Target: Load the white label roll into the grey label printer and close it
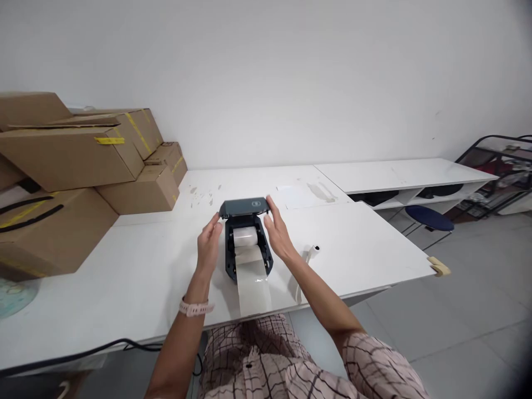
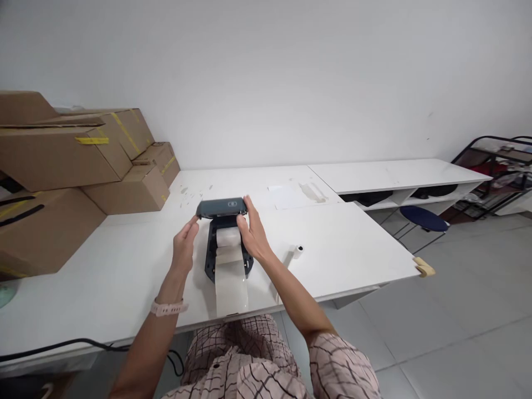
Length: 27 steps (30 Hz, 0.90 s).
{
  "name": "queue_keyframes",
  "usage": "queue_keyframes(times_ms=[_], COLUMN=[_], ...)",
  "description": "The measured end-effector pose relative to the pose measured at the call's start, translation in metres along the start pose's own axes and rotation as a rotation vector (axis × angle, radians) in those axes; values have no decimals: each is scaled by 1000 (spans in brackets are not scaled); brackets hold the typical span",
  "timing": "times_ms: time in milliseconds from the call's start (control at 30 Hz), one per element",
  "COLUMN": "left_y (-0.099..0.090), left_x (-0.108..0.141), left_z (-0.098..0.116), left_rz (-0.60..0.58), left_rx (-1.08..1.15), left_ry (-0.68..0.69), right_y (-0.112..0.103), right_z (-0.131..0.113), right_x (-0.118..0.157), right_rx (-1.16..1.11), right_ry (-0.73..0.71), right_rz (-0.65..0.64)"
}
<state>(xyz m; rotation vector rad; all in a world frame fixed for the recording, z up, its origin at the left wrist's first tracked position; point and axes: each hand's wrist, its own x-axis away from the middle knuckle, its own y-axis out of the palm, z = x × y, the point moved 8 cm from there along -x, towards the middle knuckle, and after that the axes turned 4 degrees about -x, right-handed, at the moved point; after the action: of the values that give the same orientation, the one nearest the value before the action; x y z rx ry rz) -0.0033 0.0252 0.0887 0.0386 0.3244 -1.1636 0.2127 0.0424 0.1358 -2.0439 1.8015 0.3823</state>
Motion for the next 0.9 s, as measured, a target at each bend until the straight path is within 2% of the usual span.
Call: queue_keyframes(times_ms=[67,133,233,300,400,467,533,600,667,733,833,900], left_y=[-3,-1,8,13,17,19,20,21,23,25,25,24], left_x=[-20,-27,-19,-11,-6,-6,-7,-7,-7,-6,-6,-5], left_z=[-12,-34,-66,-74,-75,-74,-74,-74,-73,-71,-69,-69], left_rz=[12,-61,-248,-325,-356,-359,-353,-346,-358,-377,-383,-376], left_rx=[-185,-432,-656,-707,-759,-775,-784,-813,-867,-922,-962,-953], left_ry=[-52,-143,-258,-279,-263,-258,-254,-243,-225,-205,-203,-215], right_y=[7,15,24,26,22,21,31,51,71,85,100,106], right_z=[-4,-1,10,17,15,2,-8,1,31,67,103,110], right_x=[-34,-65,-105,-124,-134,-123,-102,-79,-62,-54,-56,-59], right_rx=[50,92,143,165,252,341,417,499,607,696,739,739], right_ry=[-47,-76,-86,-69,-91,-210,-354,-381,-253,-58,147,186], right_rz=[13,45,71,55,36,23,-108,-377,-649,-831,-938,-953])
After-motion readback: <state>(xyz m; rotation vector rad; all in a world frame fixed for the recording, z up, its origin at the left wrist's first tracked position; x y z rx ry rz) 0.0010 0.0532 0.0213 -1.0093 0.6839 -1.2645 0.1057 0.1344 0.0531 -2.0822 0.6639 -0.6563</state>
